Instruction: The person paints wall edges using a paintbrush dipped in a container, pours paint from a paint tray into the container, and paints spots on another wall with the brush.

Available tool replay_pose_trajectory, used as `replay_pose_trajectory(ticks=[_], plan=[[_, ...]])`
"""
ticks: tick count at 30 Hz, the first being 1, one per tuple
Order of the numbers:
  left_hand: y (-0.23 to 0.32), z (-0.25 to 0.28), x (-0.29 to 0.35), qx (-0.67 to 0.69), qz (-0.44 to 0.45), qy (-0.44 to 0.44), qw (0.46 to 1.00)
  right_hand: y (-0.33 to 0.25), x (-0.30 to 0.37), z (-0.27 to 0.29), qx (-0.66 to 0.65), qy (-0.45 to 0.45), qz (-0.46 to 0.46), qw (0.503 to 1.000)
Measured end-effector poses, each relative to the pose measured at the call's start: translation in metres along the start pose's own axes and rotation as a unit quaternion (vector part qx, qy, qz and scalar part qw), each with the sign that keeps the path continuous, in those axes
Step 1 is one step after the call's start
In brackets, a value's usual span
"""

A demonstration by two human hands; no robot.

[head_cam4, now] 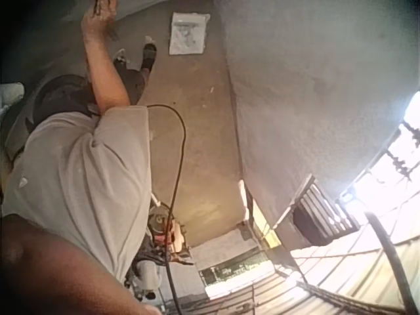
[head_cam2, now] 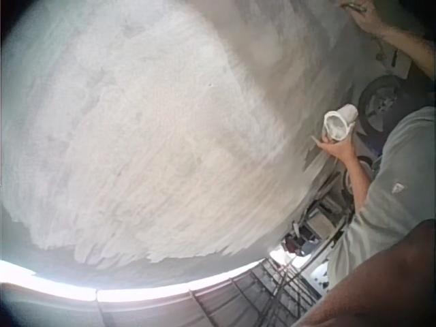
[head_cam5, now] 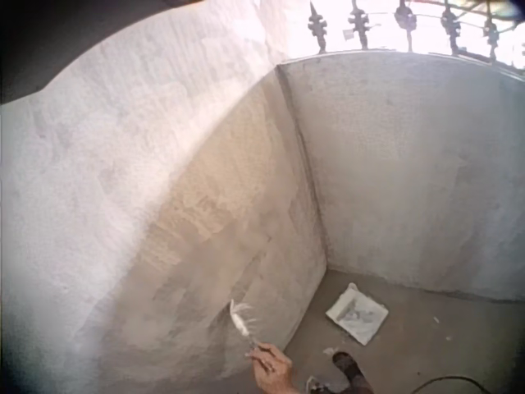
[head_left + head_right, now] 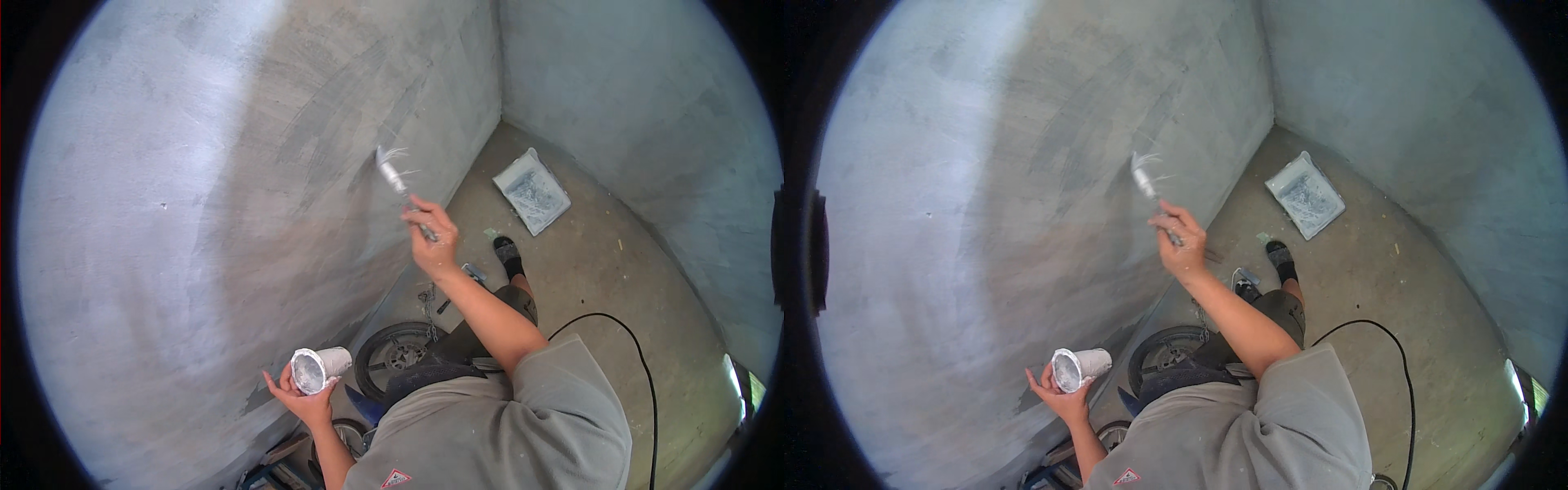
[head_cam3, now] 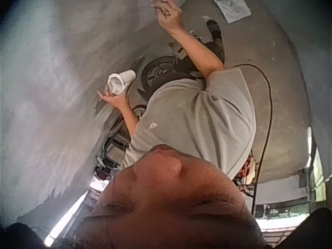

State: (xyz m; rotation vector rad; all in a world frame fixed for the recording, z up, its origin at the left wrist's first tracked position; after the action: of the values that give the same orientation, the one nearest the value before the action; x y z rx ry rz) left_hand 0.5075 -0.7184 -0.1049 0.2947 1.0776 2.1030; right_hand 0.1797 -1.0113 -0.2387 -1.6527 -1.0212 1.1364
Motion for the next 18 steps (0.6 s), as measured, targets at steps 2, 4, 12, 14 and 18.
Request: replay_pose_trajectory(ticks=[2, 4, 12, 14, 18], plan=[[0.001, -0.001, -0.003, 0.001, 0.000, 0.001, 1.000, -0.008, 0.008, -0.020, -0.023, -0.064, 0.001, 0.998], [0.002, -0.002, -0.003, 0.016, 0.010, 0.005, 1.000, -0.027, 0.035, -0.042, -0.060, -0.165, 0.012, 0.984], [0.010, -0.003, -0.005, -0.002, 0.011, 0.017, 1.000, -0.011, -0.065, 0.027, 0.009, -0.015, 0.050, 0.999], [0.010, -0.002, -0.007, -0.004, 0.006, 0.013, 1.000, -0.005, -0.119, 0.046, 0.051, 0.039, 0.079, 0.995], [0.010, -0.002, -0.011, -0.008, 0.010, 0.013, 1.000, -0.008, -0.182, 0.067, 0.087, 0.134, 0.146, 0.976]])
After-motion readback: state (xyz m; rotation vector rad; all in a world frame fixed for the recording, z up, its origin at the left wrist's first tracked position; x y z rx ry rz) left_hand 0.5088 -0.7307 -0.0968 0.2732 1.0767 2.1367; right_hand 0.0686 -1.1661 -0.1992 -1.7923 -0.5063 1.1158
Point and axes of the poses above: each hand's wrist, its own x-axis away from the middle knuckle, its own z-axis out of the back of the hand, y = z × x, the point moved 10 cm from there along -x, towards the middle knuckle, and after that the axes turned 2 degrees about -x, right-handed, at the moved point
